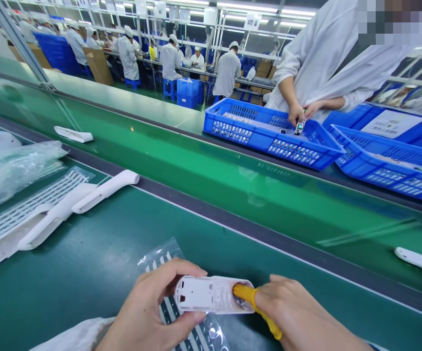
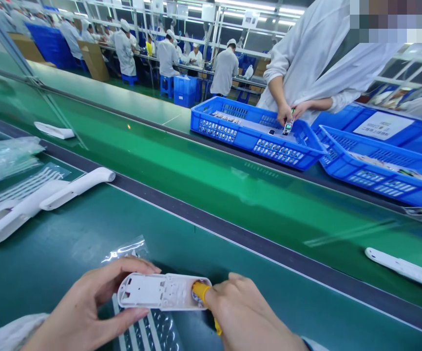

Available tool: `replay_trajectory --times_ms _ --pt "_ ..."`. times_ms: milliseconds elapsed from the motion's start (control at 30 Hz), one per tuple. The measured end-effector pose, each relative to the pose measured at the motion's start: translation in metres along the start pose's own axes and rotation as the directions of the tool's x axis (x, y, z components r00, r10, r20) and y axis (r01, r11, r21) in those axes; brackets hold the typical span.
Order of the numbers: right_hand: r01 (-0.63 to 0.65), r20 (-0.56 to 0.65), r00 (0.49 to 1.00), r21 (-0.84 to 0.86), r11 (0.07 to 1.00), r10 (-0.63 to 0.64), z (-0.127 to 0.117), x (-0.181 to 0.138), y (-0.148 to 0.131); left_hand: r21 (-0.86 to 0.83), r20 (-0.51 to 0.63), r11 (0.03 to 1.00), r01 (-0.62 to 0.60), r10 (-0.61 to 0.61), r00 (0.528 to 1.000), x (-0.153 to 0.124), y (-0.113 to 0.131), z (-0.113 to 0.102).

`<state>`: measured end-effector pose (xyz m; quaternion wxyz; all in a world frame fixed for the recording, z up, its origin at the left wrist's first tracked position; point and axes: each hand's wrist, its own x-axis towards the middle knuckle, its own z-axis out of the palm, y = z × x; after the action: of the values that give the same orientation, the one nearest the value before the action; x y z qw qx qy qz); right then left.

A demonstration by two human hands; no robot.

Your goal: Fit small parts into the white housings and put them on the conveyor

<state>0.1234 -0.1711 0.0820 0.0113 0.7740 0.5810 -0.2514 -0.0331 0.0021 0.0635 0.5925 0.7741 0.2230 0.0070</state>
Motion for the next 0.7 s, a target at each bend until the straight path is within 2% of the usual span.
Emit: replay_trajectory --times_ms 167,467,700 --pt "0.046 -0.023 0.998 -0.142 0.989 -0.050 -0.0001 -0.0012 0.0012 0.023 0.017 1.000 0.002 -0.003 1.000 -0.0014 0.0033 -0.0002" --pt "0.092 -0.183 0.973 -0.247 0.965 -0.139 0.0064 -0.0015 0.0045 0.007 0.023 1.000 -0.001 0.001 1.000 -0.0006 0.0056 -0.0005" --pt "0.112 -0.182 0.968 -0.303 0.946 -0.173 0.0023 -0.0057 0.0038 0.018 0.019 1.000 -0.005 0.004 1.000 0.0001 0.0099 -0.0021"
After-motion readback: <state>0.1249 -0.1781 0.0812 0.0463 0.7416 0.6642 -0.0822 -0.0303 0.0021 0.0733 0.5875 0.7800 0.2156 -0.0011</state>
